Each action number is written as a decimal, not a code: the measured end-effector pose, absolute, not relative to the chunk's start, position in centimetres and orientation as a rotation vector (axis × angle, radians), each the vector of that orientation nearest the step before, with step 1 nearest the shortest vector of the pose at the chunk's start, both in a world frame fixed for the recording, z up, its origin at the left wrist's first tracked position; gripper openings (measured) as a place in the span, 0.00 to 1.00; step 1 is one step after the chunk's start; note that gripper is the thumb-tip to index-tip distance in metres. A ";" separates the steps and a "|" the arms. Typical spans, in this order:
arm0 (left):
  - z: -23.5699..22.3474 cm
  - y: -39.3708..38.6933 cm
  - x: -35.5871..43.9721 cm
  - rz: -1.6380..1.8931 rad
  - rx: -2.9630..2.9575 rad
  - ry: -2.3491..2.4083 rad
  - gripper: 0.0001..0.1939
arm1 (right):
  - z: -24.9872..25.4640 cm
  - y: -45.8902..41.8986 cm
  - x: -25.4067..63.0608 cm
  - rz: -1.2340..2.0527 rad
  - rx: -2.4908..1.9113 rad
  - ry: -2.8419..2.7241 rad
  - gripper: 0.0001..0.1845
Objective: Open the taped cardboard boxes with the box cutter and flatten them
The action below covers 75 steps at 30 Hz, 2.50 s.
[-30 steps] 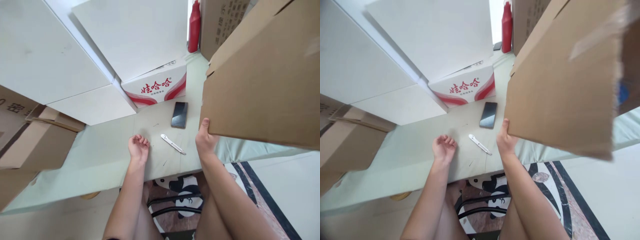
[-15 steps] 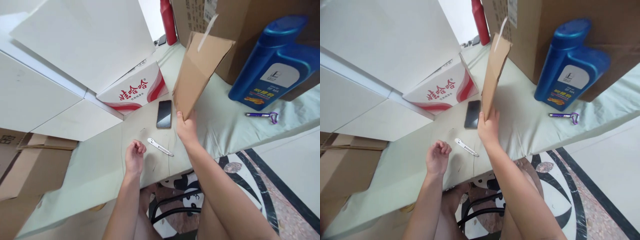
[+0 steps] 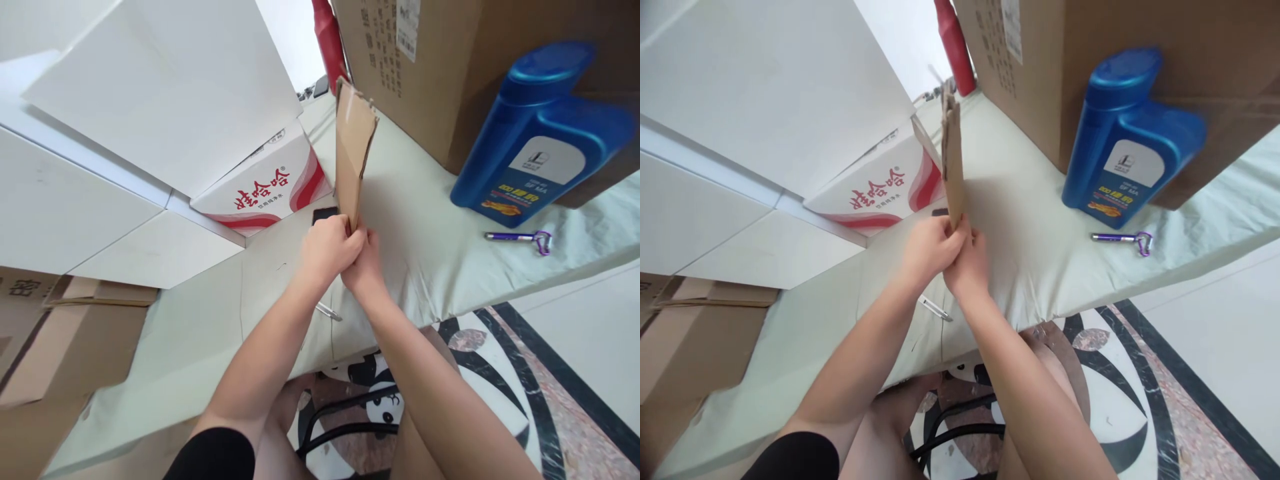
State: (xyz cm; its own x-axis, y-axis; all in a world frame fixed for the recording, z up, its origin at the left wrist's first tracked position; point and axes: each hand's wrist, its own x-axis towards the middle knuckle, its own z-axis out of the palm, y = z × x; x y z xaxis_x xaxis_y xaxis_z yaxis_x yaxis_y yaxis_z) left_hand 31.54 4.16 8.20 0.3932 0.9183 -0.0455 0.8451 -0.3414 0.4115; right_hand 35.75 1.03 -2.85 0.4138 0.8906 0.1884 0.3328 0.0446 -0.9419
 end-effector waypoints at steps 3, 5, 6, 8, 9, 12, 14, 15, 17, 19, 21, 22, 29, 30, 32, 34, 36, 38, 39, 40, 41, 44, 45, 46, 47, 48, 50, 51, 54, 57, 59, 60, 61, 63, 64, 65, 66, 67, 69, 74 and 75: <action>7.4 6.8 32.0 0.229 2.350 1.595 0.20 | -2.0 0.6 34.8 0.625 -1.559 -0.976 0.31; 6.6 8.8 32.2 0.273 2.272 1.642 0.20 | -1.5 0.5 34.4 0.680 -1.533 -0.892 0.31; 6.2 9.9 32.4 0.306 2.209 1.635 0.19 | -1.3 0.5 34.3 0.714 -1.515 -0.858 0.32; 5.3 11.7 33.0 0.328 2.081 1.603 0.19 | -1.0 0.6 34.3 0.777 -1.482 -0.826 0.31; 4.9 12.6 33.4 0.334 2.039 1.566 0.19 | -0.9 0.6 34.4 0.797 -1.470 -0.815 0.31; 4.0 14.7 34.7 0.411 1.916 1.493 0.17 | -0.8 0.7 34.7 0.812 -1.452 -0.777 0.29; 3.5 15.9 35.7 0.456 1.838 1.503 0.16 | -0.8 0.8 34.9 0.809 -1.449 -0.750 0.27; 3.4 16.4 36.2 0.475 1.809 1.520 0.16 | -0.7 0.8 35.0 0.811 -1.446 -0.743 0.26; 3.2 17.4 37.0 0.512 1.759 1.563 0.15 | -0.6 0.8 35.1 0.826 -1.439 -0.739 0.26; 3.0 18.3 37.5 0.541 1.731 1.595 0.15 | -0.5 0.7 35.2 0.851 -1.436 -0.732 0.26; 2.7 19.1 37.8 0.556 1.735 1.612 0.15 | -0.4 0.6 35.3 0.879 -1.432 -0.706 0.26; 2.6 19.4 37.9 0.555 1.742 1.624 0.15 | -0.3 0.6 35.4 0.892 -1.426 -0.692 0.26; 2.8 17.4 37.5 0.519 1.767 1.619 0.23 | 0.2 0.6 36.0 0.947 -1.415 -0.620 0.25; 3.0 16.2 36.9 0.526 1.746 1.590 0.24 | 0.3 0.6 36.0 0.948 -1.417 -0.615 0.25; 3.4 13.3 34.8 0.563 1.676 1.435 0.28 | 0.4 0.5 36.2 0.950 -1.413 -0.613 0.25; 3.6 10.1 31.4 0.652 1.515 1.208 0.28 | 0.6 0.4 36.3 0.962 -1.409 -0.616 0.24; 3.5 7.1 27.1 0.711 1.253 1.023 0.32 | 0.8 0.2 36.2 0.971 -1.426 -0.623 0.24; 3.1 4.7 22.6 0.697 0.995 0.904 0.36 | 0.8 0.1 35.8 0.972 -1.453 -0.645 0.23; 2.8 3.6 20.5 0.715 0.876 0.873 0.38 | 0.7 0.0 35.5 0.975 -1.467 -0.660 0.23; 2.5 2.7 18.6 0.721 0.838 0.872 0.40 | 0.6 -0.1 35.0 0.979 -1.482 -0.678 0.23; 2.1 1.9 17.0 0.748 0.805 0.869 0.41 | 0.3 -0.2 34.5 0.981 -1.495 -0.702 0.23; 0.7 0.3 13.9 0.839 0.721 0.876 0.35 | -0.7 -0.3 32.5 0.950 -1.527 -0.810 0.23; 0.2 -0.1 13.3 0.867 0.696 0.879 0.32 | -1.1 -0.3 31.8 0.925 -1.539 -0.858 0.22; -0.3 -0.4 12.9 0.884 0.671 0.883 0.30 | -1.5 -0.3 31.1 0.891 -1.555 -0.912 0.22; -0.7 -0.7 12.6 0.893 0.650 0.884 0.30 | -1.9 -0.3 30.4 0.853 -1.571 -0.967 0.21; -1.1 -0.9 12.4 0.892 0.633 0.884 0.31 | -2.2 -0.3 29.8 0.817 -1.584 -1.022 0.21; -1.5 -1.4 12.0 0.857 0.615 0.880 0.32 | -2.5 -0.3 28.5 0.762 -1.595 -1.119 0.20; -1.6 -1.6 11.8 0.852 0.608 0.877 0.31 | -2.5 -0.4 28.0 0.746 -1.593 -1.158 0.19; -1.3 -2.2 10.4 0.874 0.579 0.858 0.27 | -2.3 -0.9 26.5 0.636 -1.590 -1.303 0.16; -0.5 -2.2 8.4 0.964 0.535 0.839 0.26 | -2.3 -1.6 25.0 0.551 -1.596 -1.432 0.13; 0.2 -2.1 6.8 1.062 0.490 0.828 0.23 | -2.5 -2.0 23.9 0.558 -1.621 -1.490 0.12; 0.6 -2.0 6.0 1.122 0.457 0.825 0.22 | -2.6 -2.2 23.3 0.566 -1.626 -1.513 0.12; 0.9 -1.9 5.2 1.172 0.427 0.818 0.21 | -2.9 -2.5 22.7 0.572 -1.627 -1.534 0.12; 1.6 -1.8 3.5 1.270 0.371 0.816 0.21 | -3.4 -3.0 21.3 0.590 -1.623 -1.560 0.13; 1.9 -1.8 2.6 1.314 0.340 0.821 0.22 | -3.7 -3.3 20.6 0.607 -1.625 -1.562 0.13; 2.2 -1.8 1.6 1.354 0.300 0.827 0.22 | -4.0 -3.5 19.8 0.629 -1.630 -1.564 0.13; 2.5 -1.8 0.7 1.392 0.244 0.833 0.22 | -4.2 -3.7 18.9 0.652 -1.631 -1.569 0.12; 2.7 -1.8 -0.3 1.425 0.173 0.831 0.22 | -4.2 -3.8 18.0 0.671 -1.619 -1.582 0.12; 3.0 -1.9 -2.3 1.468 0.007 0.798 0.21 | -3.7 -3.6 15.8 0.677 -1.550 -1.644 0.11; 3.1 -2.2 -6.5 1.531 -0.343 0.692 0.20 | 1.5 -1.0 7.8 0.570 -1.187 -1.898 0.09; 3.1 -2.3 -7.1 1.542 -0.391 0.672 0.20 | 2.8 -0.2 5.8 0.548 -1.095 -1.965 0.09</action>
State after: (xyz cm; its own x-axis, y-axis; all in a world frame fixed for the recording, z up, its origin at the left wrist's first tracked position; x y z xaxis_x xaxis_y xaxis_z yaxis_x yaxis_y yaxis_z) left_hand -7.11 -2.25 3.05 -0.0964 0.7803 -0.6179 -0.9839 0.0190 0.1774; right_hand 5.83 -0.22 2.83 -0.3020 0.8475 0.4366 0.4993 0.5307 -0.6849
